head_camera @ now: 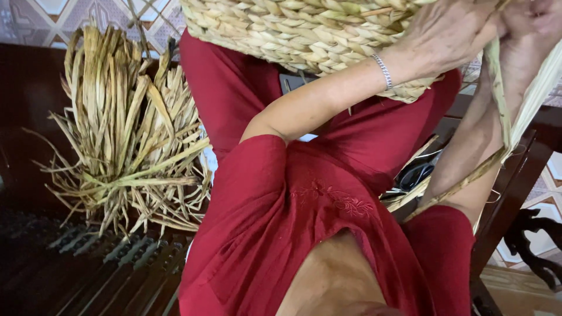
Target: The person weaves dried plant fibers into a basket by hand, turns the basket, and trims fibers with scissors.
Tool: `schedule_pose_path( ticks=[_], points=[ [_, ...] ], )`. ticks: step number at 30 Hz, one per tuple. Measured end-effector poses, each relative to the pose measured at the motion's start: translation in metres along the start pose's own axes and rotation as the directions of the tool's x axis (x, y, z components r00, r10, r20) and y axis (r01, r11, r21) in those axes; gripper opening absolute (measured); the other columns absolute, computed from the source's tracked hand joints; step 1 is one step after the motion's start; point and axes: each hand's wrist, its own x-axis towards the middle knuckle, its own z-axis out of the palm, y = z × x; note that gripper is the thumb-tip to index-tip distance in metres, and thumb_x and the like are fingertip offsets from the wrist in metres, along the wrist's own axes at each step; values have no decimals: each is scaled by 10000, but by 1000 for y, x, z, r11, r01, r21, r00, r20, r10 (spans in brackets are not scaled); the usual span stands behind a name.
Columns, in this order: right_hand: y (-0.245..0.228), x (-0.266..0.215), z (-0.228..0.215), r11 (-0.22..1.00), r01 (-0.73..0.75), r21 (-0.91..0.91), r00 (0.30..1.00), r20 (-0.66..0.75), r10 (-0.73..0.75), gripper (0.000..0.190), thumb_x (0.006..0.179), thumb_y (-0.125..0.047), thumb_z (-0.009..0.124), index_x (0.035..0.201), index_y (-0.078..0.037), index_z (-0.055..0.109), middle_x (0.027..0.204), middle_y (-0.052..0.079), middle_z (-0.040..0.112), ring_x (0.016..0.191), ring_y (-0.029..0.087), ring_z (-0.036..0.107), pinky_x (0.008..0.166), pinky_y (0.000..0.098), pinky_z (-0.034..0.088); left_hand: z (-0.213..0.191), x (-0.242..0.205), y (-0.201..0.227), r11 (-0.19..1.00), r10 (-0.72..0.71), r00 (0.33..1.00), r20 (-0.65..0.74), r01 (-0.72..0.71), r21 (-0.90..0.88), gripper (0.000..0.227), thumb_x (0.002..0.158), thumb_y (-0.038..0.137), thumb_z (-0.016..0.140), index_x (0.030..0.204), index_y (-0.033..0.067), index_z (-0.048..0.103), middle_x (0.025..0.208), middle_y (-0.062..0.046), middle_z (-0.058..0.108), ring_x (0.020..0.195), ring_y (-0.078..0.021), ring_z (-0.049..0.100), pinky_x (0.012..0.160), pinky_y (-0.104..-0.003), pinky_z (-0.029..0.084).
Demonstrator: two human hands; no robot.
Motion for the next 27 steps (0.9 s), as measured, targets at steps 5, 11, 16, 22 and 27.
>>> schedule_pose_path(
  ticks=[5,11,16,22,27],
  points=[
    [6,-4,-2,900,-132,416,982,-69,175,214,990,126,684,1130,5,575,970,129,618,803,176,598,731,262,497,30,6,0,938,-329,931,160,342,-61,231,920,277,594,1007,90,699,787,-99,723,718,-274,751,622,-411,585],
    [-11,-6,-21,960,-237,148,971,75,228,208,1098,-42,632,1268,75,608,1092,166,650,922,198,630,868,273,514,49,7,2,938,-321,946,47,325,-125,164,851,190,590,922,91,699,792,-78,747,720,-251,764,595,-402,592],
    [56,9,-106,968,-219,119,975,64,213,245,1123,-72,623,1288,100,569,1172,171,627,1028,226,634,955,331,526,66,3,-6,954,-298,950,95,293,64,93,811,161,652,858,106,710,779,-106,744,764,-280,771,631,-414,607],
    [-15,-3,-16,918,-226,324,973,23,231,341,1134,-219,605,1342,51,603,1168,142,661,957,204,635,866,302,504,44,15,9,852,-422,838,346,497,-164,322,969,382,659,778,135,737,726,-27,785,721,-212,795,679,-385,620],
    [-12,13,-34,800,-191,569,977,36,209,327,1124,-288,579,1329,-34,604,1120,76,668,805,148,560,743,247,436,55,15,2,957,-285,958,37,282,69,164,772,219,654,793,69,717,726,-134,734,679,-296,751,575,-430,586]
  ],
)
